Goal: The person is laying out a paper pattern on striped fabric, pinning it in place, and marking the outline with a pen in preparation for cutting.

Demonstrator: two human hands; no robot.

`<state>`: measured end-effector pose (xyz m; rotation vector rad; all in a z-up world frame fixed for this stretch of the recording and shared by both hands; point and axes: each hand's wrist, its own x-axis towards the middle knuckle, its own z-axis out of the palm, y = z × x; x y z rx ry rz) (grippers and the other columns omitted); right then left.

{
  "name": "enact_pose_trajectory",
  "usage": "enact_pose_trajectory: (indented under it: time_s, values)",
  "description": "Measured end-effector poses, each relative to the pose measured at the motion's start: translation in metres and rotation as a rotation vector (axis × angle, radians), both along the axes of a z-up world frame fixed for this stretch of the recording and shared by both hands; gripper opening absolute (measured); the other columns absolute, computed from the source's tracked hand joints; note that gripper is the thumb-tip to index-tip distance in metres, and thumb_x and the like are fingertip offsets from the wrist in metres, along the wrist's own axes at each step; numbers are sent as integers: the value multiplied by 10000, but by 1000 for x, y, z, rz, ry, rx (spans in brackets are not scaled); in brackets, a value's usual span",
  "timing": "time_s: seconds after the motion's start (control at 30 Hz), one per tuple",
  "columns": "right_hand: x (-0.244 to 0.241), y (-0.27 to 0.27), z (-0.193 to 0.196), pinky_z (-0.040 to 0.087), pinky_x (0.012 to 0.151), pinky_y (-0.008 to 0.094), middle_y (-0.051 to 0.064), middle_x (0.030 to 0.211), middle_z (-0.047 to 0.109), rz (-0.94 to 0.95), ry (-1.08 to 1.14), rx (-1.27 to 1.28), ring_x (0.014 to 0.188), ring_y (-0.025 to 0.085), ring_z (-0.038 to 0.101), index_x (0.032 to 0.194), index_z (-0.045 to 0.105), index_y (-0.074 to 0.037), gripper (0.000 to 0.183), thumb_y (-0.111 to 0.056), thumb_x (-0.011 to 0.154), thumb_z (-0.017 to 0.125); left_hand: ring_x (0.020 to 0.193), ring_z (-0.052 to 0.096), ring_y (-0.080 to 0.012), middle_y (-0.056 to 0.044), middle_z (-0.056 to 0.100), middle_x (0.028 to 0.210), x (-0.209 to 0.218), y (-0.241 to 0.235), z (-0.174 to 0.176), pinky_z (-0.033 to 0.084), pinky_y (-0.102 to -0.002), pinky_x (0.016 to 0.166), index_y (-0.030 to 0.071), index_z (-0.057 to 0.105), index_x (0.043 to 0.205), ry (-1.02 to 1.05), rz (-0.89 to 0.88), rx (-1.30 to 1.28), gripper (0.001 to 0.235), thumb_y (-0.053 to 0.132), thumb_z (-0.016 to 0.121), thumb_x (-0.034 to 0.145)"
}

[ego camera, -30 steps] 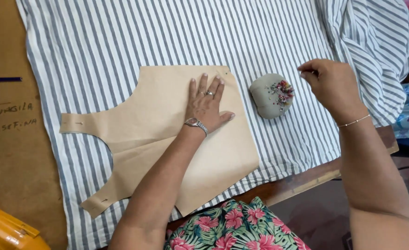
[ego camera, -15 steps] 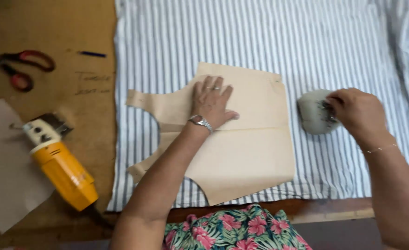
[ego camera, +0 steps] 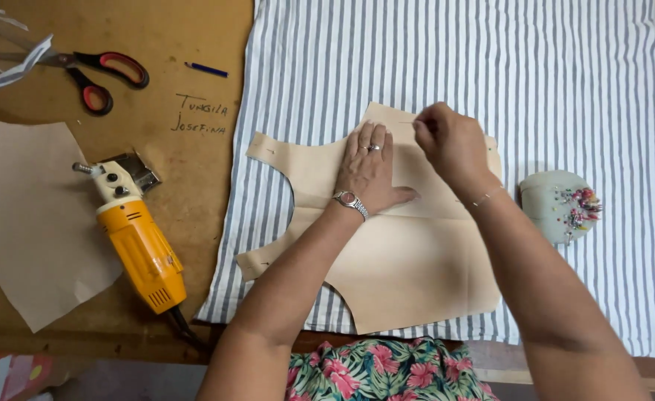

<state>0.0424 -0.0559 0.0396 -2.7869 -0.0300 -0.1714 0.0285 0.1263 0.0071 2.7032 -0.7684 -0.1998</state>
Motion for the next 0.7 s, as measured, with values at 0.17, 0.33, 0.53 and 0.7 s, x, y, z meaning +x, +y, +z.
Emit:
enact_pose_trajectory:
  time_s: [0.17, 0.33, 0.53, 0.7]
  values:
    - [35, 17, -36, 596, 664, 351, 69, 821, 760, 32, 18, -144, 786, 264, 753, 1062, 728, -100, 122, -206, 1027, 679, 1528, 178, -431, -243, 348, 1564, 1, -2, -13, 84, -546, 1277, -38, 378, 1499, 21, 47, -57, 1270, 864, 664, 652]
    - [37, 14, -46, 595, 676, 387, 93, 844, 749, 49, 86, -82, 821, 304, 747, 1047, 725, -91, 93, -167, 1004, 691, 1528, 181, -451, -266, 346, 1568, -2, -1, -13, 103, -549, 1277, -48, 388, 1488, -7, 68, -84, 1286, 859, 695, 630]
    - [51, 19, -33, 598, 680, 333, 94, 853, 744, 133, 148, -150, 822, 281, 743, 1002, 786, -86, 84, -110, 933, 744, 1540, 127, -470, -302, 264, 1602, -1, -3, -15, 78, -563, 1281, -29, 362, 1489, -9, 96, -82, 1310, 854, 732, 595]
    - [62, 29, -26, 606, 650, 314, 89, 759, 738, 163, 190, -224, 746, 260, 741, 952, 806, -76, 84, -87, 893, 748, 1549, 96, -464, -306, 223, 1620, -2, -2, -11, 67, -562, 1286, -22, 361, 1491, 28, 98, -88, 1315, 841, 753, 579]
